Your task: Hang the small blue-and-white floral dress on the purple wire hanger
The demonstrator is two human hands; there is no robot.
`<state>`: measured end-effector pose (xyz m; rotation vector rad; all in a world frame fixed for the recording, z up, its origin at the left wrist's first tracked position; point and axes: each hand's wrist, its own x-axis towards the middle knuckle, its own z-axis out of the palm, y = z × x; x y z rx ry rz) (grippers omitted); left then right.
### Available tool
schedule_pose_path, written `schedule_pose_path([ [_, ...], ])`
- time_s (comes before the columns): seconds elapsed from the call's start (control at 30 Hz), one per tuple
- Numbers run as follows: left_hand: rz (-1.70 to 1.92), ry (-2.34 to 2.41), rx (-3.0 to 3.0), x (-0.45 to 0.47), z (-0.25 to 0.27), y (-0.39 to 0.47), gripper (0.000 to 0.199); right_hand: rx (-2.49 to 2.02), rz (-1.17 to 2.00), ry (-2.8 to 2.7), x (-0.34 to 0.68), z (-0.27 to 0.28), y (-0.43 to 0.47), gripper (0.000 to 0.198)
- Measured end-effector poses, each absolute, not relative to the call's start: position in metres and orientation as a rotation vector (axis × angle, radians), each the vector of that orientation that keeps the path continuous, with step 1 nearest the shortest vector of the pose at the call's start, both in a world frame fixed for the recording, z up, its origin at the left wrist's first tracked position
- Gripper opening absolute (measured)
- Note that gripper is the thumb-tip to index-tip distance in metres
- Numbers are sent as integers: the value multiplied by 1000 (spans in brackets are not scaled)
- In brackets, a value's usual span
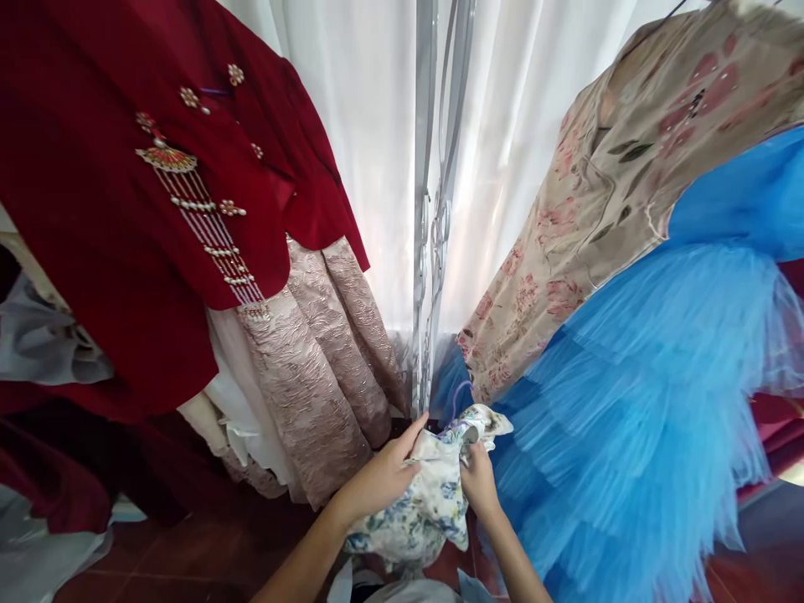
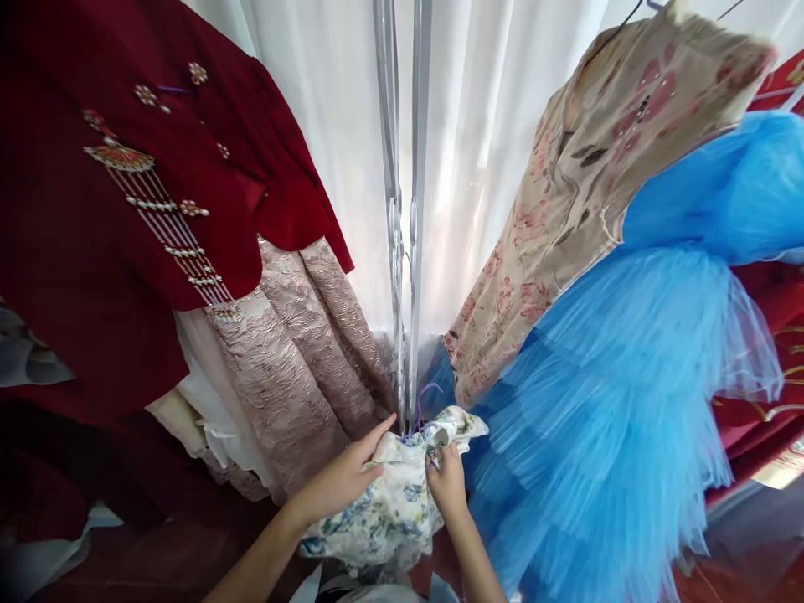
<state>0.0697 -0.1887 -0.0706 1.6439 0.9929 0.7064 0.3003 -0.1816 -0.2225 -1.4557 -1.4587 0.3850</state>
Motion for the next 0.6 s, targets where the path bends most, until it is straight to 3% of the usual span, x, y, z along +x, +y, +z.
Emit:
schedule_pose_path([
  [0.07,801,1119,1785,53,-69,-172,55,-1399,306,-1485,303,-199,-170,19],
  [0.17,1071,1288,1949,21,-56,-137,44,-1212,223,-1554,300,-147,-148,21],
  [0.4,1530,1282,2287,-20,24,-51,32,-932,-20,-1562,274,-20,-84,18],
  [0.6,1509,1090,2404,12,76,0,31,-948,-191,-1429,290,21,-59,16],
])
